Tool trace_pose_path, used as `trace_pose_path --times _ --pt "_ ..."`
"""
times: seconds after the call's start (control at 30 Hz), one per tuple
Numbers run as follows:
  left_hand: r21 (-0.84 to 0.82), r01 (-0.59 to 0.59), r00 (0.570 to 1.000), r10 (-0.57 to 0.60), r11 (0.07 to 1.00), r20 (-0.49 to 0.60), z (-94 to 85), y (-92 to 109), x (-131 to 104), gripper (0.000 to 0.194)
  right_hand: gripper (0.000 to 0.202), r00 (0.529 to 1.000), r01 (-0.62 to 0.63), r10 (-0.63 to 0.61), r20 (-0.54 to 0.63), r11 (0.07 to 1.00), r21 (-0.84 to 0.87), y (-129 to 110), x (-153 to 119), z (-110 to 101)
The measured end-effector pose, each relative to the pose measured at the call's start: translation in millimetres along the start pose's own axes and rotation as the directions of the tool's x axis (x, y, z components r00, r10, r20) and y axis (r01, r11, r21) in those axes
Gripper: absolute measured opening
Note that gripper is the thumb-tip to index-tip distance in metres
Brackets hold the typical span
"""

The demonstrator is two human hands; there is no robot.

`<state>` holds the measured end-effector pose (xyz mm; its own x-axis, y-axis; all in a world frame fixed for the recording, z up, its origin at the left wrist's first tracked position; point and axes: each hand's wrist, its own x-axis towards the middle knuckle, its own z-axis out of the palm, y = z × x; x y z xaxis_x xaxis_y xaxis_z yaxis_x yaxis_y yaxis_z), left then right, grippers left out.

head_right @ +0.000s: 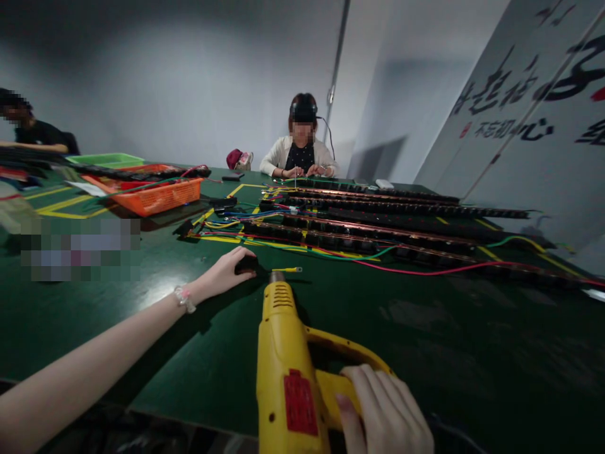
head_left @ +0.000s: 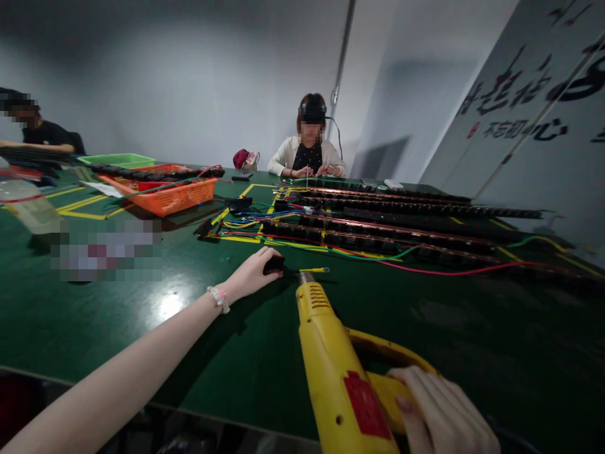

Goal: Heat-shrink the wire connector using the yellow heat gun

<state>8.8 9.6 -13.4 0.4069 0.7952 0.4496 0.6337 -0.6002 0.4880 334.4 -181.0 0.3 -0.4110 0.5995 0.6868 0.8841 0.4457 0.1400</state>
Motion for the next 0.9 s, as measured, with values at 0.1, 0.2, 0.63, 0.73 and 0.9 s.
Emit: trace_pose_path --times 0.1,0.2,0.63,0.73,0.9 --pt "-0.007 0.005 1.0 -0.006 1.0 -0.019 -1.7 -2.2 -0.3 0.03 0.033 0.999 -0.021 0.019 0.03 0.998 0.051 -15.5 2.1 7.7" --pt "-0.006 0.017 1.0 -0.017 1.0 -0.009 -2.7 -2.1 -1.1 0.03 0.034 0.997 -0.038 0.029 0.065 0.99 0.133 -28.6 5.8 11.0" --pt "0.087 0.023 0.994 -0.032 0.996 0.102 -10.0 6.2 -9.2 0.039 0.031 0.993 -0.047 0.012 0.117 0.953 0.301 -22.1 11.1 2.1" --pt "0.083 0.023 0.994 -0.032 0.996 0.107 -11.6 7.9 -10.1 0.037 0.03 0.988 -0.125 0.092 0.122 0.947 0.294 -13.3 2.6 6.7" --pt "0.058 0.067 0.992 -0.072 0.996 0.101 -13.2 10.8 -10.5 0.038 0.03 0.978 -0.203 0.188 0.089 0.953 0.226 6.6 -8.7 9.0"
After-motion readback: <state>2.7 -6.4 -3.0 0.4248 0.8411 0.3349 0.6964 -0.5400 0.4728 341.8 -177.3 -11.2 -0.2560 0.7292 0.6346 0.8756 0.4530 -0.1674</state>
